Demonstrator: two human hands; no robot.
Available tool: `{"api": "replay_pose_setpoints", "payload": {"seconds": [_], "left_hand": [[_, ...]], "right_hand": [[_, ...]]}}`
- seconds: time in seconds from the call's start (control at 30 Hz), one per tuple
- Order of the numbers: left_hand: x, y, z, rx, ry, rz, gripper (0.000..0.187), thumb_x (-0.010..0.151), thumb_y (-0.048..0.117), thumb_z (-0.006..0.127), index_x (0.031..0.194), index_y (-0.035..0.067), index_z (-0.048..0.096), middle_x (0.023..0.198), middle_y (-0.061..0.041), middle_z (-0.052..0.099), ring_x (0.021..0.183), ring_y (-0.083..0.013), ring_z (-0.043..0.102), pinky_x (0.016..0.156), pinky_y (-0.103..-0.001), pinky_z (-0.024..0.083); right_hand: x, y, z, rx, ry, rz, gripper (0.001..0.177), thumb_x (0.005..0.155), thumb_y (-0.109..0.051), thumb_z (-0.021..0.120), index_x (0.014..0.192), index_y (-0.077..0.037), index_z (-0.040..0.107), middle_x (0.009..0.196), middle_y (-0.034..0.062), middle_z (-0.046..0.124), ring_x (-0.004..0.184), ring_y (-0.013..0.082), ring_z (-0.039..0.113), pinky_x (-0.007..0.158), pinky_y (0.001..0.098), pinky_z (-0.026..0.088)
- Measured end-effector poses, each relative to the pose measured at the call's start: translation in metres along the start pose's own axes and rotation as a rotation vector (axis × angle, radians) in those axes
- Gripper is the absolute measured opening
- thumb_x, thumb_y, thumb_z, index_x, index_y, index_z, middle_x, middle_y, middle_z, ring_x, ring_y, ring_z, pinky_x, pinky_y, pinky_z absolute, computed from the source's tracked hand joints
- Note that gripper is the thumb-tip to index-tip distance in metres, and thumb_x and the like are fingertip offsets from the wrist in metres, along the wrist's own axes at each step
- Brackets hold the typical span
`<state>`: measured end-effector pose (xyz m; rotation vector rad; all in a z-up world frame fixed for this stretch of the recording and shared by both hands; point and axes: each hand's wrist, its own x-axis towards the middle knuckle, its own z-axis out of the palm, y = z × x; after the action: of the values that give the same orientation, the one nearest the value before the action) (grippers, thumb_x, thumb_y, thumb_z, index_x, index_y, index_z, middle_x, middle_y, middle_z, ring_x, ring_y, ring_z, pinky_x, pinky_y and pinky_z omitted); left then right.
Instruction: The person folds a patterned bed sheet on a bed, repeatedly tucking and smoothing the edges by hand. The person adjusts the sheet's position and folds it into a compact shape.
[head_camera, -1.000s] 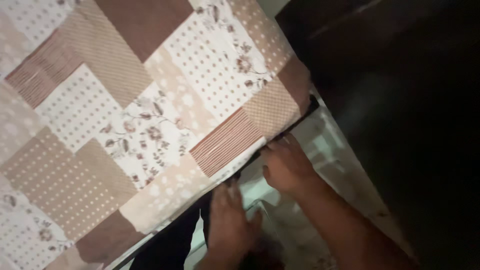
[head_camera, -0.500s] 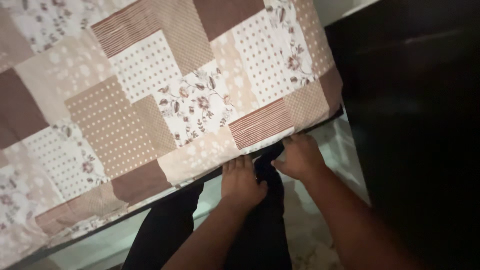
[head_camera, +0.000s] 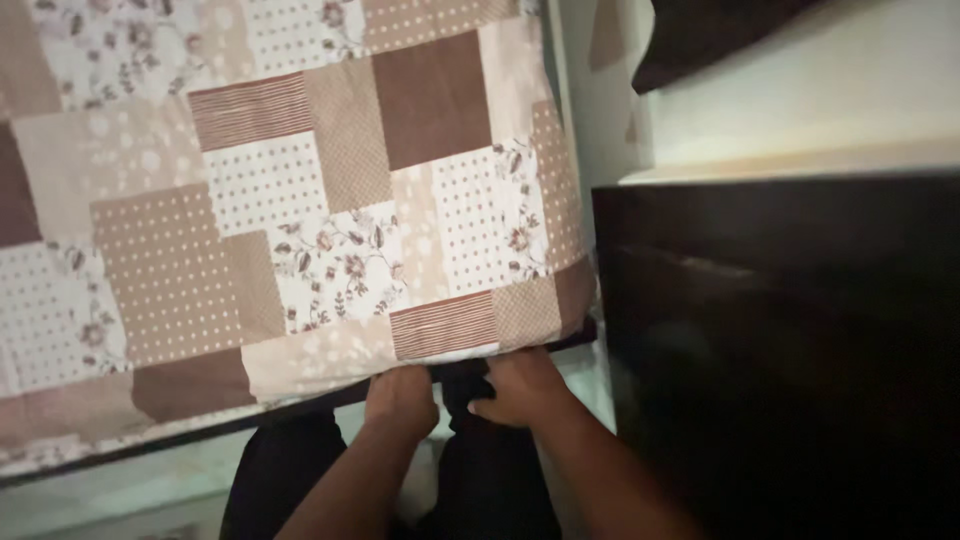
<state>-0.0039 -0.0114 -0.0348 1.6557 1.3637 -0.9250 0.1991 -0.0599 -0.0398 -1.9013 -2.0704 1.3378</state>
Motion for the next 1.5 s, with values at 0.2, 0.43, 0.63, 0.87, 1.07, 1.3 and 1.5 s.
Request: {"api": "replay_pose_setpoints", "payload": {"seconds": [0.2, 0.43, 0.63, 0.87, 1.07, 1.3, 1.5], "left_hand": [[0.012, -0.004, 0.014, -0.066, 0.111, 0.011, 0.02, 0.09, 0.013, 0.064, 0.107, 0.01, 0.074, 0.118, -0.014, 0.072, 0.12, -0.0289, 0.065, 0.109, -0.043, 0.045], [0.018, -0.003, 0.029, -0.118, 0.275, 0.018, 0.025, 0.087, 0.013, 0.067, 0.111, 0.01, 0.072, 0.12, -0.015, 0.07, 0.12, -0.0295, 0.063, 0.108, -0.046, 0.041], [0.025, -0.007, 0.034, -0.186, 0.221, 0.064, 0.029, 0.096, 0.021, 0.057, 0.118, 0.01, 0.071, 0.127, -0.013, 0.069, 0.127, -0.0276, 0.06, 0.115, -0.048, 0.035], [0.005, -0.046, 0.069, -0.044, 0.436, 0.336, 0.049, 0.096, 0.019, 0.054, 0.14, 0.0, 0.055, 0.143, -0.02, 0.057, 0.135, -0.0324, 0.051, 0.119, -0.046, 0.031], [-0.003, -0.031, 0.069, -0.25, 0.671, 0.247, 0.068, 0.072, 0.028, 0.065, 0.132, -0.001, 0.057, 0.135, -0.018, 0.061, 0.13, -0.0339, 0.053, 0.112, -0.048, 0.03], [0.023, -0.015, 0.057, -0.244, 0.59, 0.067, 0.034, 0.089, 0.024, 0.061, 0.118, 0.009, 0.072, 0.122, -0.013, 0.072, 0.122, -0.027, 0.063, 0.108, -0.045, 0.039], [0.019, -0.003, 0.012, -0.355, 0.198, 0.01, 0.025, 0.094, 0.021, 0.057, 0.108, 0.018, 0.077, 0.115, -0.008, 0.076, 0.115, -0.0227, 0.068, 0.104, -0.043, 0.042]], "right_hand": [[-0.001, 0.0, -0.005, -0.122, -0.298, 0.029, 0.074, 0.081, -0.042, 0.082, 0.133, 0.002, 0.054, 0.145, 0.0269, 0.048, 0.138, 0.0454, 0.043, 0.116, 0.0541, 0.027], [0.005, -0.066, -0.03, -0.351, -0.53, 0.25, 0.087, 0.086, -0.042, 0.075, 0.149, 0.005, 0.036, 0.146, 0.0279, 0.046, 0.128, 0.0432, 0.056, 0.108, 0.0492, 0.046], [0.002, -0.112, -0.004, 0.038, -0.28, 0.023, 0.073, 0.084, -0.026, 0.074, 0.148, -0.004, 0.045, 0.144, 0.0215, 0.055, 0.126, 0.0422, 0.057, 0.103, 0.0484, 0.048], [0.025, -0.071, 0.014, -0.206, -0.159, -0.316, 0.076, 0.077, -0.02, 0.079, 0.143, 0.002, 0.049, 0.14, 0.0244, 0.058, 0.131, 0.0412, 0.053, 0.111, 0.0478, 0.039], [0.023, -0.059, 0.025, -0.188, -0.105, -0.273, 0.071, 0.077, -0.018, 0.079, 0.14, 0.003, 0.053, 0.137, 0.0253, 0.061, 0.13, 0.0407, 0.055, 0.11, 0.0477, 0.041], [0.016, -0.075, 0.01, 0.004, -0.118, -0.225, 0.066, 0.078, -0.017, 0.078, 0.139, -0.003, 0.056, 0.137, 0.0227, 0.062, 0.13, 0.0395, 0.057, 0.107, 0.0444, 0.047], [-0.021, -0.043, -0.054, -0.309, -0.116, 0.124, 0.066, 0.083, -0.026, 0.076, 0.142, -0.008, 0.055, 0.14, 0.0201, 0.06, 0.127, 0.0389, 0.056, 0.106, 0.0456, 0.044]]}}
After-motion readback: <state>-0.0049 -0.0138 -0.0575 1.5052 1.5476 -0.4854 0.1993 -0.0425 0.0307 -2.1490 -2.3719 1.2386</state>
